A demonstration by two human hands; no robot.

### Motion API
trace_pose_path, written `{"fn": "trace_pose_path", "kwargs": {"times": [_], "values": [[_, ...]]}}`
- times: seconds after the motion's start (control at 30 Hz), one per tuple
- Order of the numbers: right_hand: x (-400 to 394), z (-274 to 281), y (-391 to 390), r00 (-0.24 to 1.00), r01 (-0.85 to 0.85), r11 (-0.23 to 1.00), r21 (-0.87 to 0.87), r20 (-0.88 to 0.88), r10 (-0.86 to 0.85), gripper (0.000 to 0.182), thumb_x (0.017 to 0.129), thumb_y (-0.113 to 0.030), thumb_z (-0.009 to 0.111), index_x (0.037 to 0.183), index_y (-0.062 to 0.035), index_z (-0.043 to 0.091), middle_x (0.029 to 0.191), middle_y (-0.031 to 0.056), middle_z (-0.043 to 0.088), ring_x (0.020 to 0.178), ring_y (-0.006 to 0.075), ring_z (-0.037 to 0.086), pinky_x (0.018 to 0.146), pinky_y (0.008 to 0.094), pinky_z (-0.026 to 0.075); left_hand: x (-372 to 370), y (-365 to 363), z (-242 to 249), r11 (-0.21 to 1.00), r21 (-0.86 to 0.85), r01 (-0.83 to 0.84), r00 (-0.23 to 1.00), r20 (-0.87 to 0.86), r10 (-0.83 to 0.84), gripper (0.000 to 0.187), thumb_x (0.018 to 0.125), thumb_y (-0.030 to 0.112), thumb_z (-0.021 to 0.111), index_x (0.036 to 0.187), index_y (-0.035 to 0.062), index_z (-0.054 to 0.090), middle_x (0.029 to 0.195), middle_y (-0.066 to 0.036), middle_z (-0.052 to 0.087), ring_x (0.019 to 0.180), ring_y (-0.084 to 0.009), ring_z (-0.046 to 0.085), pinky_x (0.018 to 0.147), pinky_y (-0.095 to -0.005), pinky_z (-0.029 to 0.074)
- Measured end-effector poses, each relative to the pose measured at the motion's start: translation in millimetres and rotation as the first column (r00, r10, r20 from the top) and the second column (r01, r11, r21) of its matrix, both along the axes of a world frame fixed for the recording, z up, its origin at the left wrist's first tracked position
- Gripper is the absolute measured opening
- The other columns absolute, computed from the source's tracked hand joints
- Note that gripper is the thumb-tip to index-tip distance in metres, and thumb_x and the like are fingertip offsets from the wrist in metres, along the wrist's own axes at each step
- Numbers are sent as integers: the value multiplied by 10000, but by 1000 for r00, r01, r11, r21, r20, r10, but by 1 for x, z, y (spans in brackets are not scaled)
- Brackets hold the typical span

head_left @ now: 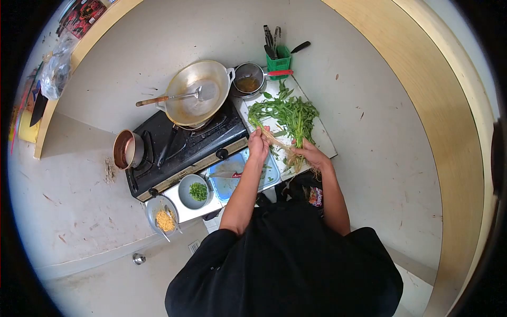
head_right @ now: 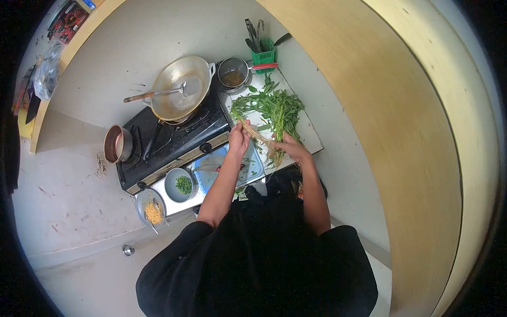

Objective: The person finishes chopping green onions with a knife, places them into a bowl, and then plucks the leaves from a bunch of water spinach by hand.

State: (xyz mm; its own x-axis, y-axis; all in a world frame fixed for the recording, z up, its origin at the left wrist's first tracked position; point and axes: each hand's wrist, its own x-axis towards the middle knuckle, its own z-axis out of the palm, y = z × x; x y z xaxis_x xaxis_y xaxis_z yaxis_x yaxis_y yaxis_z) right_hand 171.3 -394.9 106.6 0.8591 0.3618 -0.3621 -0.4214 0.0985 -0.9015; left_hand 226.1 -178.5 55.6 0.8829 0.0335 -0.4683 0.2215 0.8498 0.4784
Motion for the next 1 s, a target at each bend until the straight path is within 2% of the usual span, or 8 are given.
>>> {"fn": "trace_pose_path", "kwargs": {"times": [0.17, 0.27, 0.5, 0.63, 0.73, 0.83, 0.97, 1.0], "values": [[-2, 2, -9, 995, -80, 993, -84, -62, 75, 408, 905, -147, 692, 1272, -94, 521, 1202, 26, 565, 1127, 133, 504, 986, 307, 402, 15, 18, 8, 992, 68, -108, 994, 40, 105, 213, 1035, 205, 496, 951, 32, 587, 901, -102, 670, 879, -193, 679, 735, -353, 576], [4, -15, -17, 1000, -5, 979, -205, -13, 3, 440, 902, -168, 690, 1298, -80, 520, 1209, 58, 583, 1122, 160, 530, 968, 327, 426, 26, 46, -6, 950, 219, 223, 965, 92, -247, 187, 1025, 164, 505, 963, 4, 580, 854, -94, 654, 751, -172, 642, 704, -302, 560], [49, -38, 12, 930, 253, 882, -397, 351, -109, 305, 912, -178, 667, 1175, -66, 561, 1114, 71, 617, 1047, 166, 566, 919, 319, 451, -29, 26, 43, 742, 552, 381, 909, -79, -409, 169, 979, 143, 571, 1124, 84, 507, 991, -62, 683, 862, -159, 669, 777, -341, 531], [75, -71, 34, 955, 213, 871, -443, 283, -90, 446, 920, -257, 671, 1269, -24, 520, 1154, 116, 634, 1022, 211, 598, 895, 353, 481, -42, 32, 18, 684, 616, 390, 885, -45, -463, 325, 969, 146, 598, 1253, 72, 459, 1019, -78, 701, 883, -155, 666, 770, -336, 518], [77, -80, 48, 998, -47, 906, -420, -58, 24, 741, 921, -342, 682, 1460, -16, 292, 1200, 141, 621, 1065, 256, 601, 838, 402, 525, -47, 42, -2, 681, 637, 360, 897, -36, -441, 342, 965, 122, 597, 1268, 29, 469, 1032, -107, 701, 859, -154, 664, 721, -278, 498], [71, -62, 61, 998, -43, 869, -494, 13, 56, 784, 864, -343, 735, 1431, 30, 342, 1331, 237, 544, 1179, 315, 581, 915, 426, 520, -53, 54, 7, 636, 689, 348, 910, -86, -405, 257, 977, 112, 553, 1214, 21, 513, 984, -84, 685, 801, -139, 635, 699, -261, 486], [74, -31, 56, 991, -121, 784, -609, -126, 55, 754, 929, -286, 664, 1547, -193, 242, 1237, 174, 613, 924, 314, 659, 654, 472, 607, -67, 72, 39, 681, 626, 380, 916, -156, -368, 163, 987, 111, 471, 1124, 49, 536, 865, -13, 603, 708, -100, 535, 650, -244, 456], [77, -22, 51, 984, -170, 767, -619, -143, 103, 675, 946, -264, 637, 1532, -195, 309, 1248, 161, 622, 837, 301, 682, 547, 404, 601, -68, 77, 44, 716, 594, 367, 920, -120, -372, 144, 985, 104, 473, 1104, 55, 539, 856, -11, 598, 702, -94, 529, 642, -241, 449]]}}
